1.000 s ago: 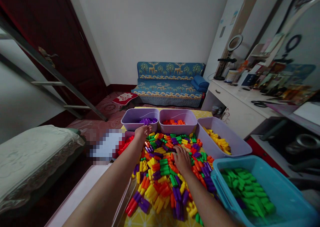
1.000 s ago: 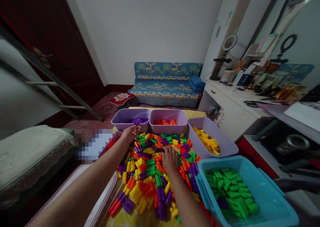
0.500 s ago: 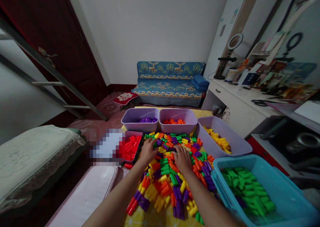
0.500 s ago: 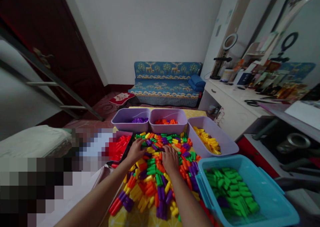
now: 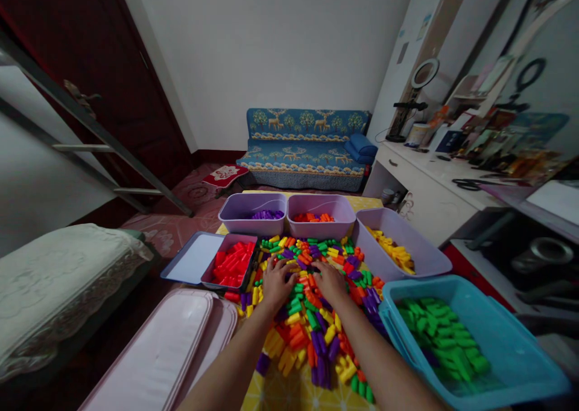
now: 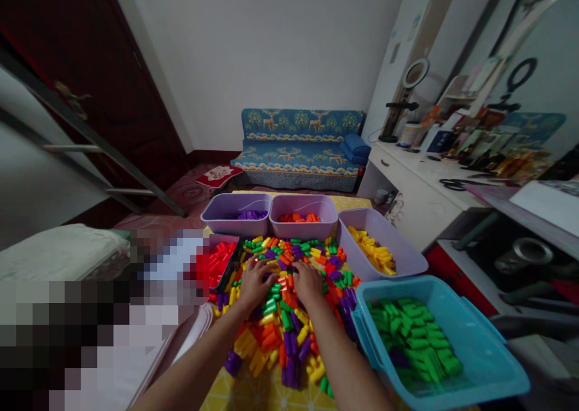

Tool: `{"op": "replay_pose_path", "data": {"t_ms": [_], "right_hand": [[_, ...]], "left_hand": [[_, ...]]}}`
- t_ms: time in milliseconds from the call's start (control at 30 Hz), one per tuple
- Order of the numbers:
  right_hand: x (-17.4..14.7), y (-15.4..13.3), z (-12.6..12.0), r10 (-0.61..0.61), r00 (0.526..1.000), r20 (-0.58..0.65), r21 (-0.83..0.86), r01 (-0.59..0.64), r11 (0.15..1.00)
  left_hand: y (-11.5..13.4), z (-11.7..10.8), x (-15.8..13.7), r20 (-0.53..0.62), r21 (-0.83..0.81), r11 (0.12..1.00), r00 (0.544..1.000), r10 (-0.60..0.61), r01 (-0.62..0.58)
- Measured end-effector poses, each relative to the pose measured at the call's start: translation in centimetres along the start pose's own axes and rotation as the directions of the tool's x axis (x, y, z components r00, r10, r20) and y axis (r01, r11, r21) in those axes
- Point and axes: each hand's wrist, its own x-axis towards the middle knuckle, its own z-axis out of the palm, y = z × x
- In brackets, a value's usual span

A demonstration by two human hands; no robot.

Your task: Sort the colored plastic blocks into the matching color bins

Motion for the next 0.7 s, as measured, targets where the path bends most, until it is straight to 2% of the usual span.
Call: {"op": "replay_pose_path", "data": {"t_ms": [33, 100, 167, 233, 333, 400, 533, 633, 700], "right_hand": [[-0.4, 0.0, -0.4, 0.018, 1.000, -0.021, -0.002, -0.018, 1.000], [-2.1, 0.2, -1.0, 0.030, 0.989, -0.148, 0.004, -0.029, 1.000], [-4.8, 0.6, -1.3, 0.022, 0.945, -0.326, 0.022, -0.016, 1.000], [-7.8, 1.3, -1.4, 0.034, 0.894, -0.447, 0.027, -0.025, 0.999], [-11.3, 2.3, -1.0, 0.083, 0.873, -0.480, 0.018, -0.085, 0.996], [-12.2, 2.9, -0.6, 0.149, 0.873, -0.464, 0.019, -0.158, 0.987], [-10.3, 3.3, 0.0, 0.324, 0.837, -0.441, 0.074, -0.326, 0.942], [-6.6, 3.1, -0.2, 0.460, 0.792, -0.401, 0.210, -0.409, 0.888], [-3.9, 2.3, -0.4, 0.531, 0.790, -0.307, 0.331, -0.434, 0.838]], "left_hand": [[0.0, 0.0, -0.1, 0.000, -0.004, 1.000, 1.000, 0.001, -0.001], [0.1, -0.1, -0.2, 0.000, -0.013, 1.000, 1.000, 0.003, -0.003], [0.2, -0.2, -0.3, -0.003, -0.017, 1.000, 1.000, 0.004, -0.004], [0.3, -0.3, -0.3, -0.006, -0.014, 1.000, 1.000, 0.000, 0.000], [0.3, -0.2, -0.3, -0.004, -0.012, 1.000, 1.000, -0.001, 0.001], [0.2, -0.1, -0.3, -0.002, -0.011, 1.000, 1.000, 0.004, -0.004], [0.1, 0.0, -0.3, -0.006, -0.010, 1.000, 1.000, 0.009, -0.009], [0.0, 0.0, -0.3, -0.004, -0.011, 1.000, 1.000, 0.007, -0.007], [0.0, 0.0, -0.3, -0.004, -0.015, 1.000, 1.000, 0.009, -0.009]]}}
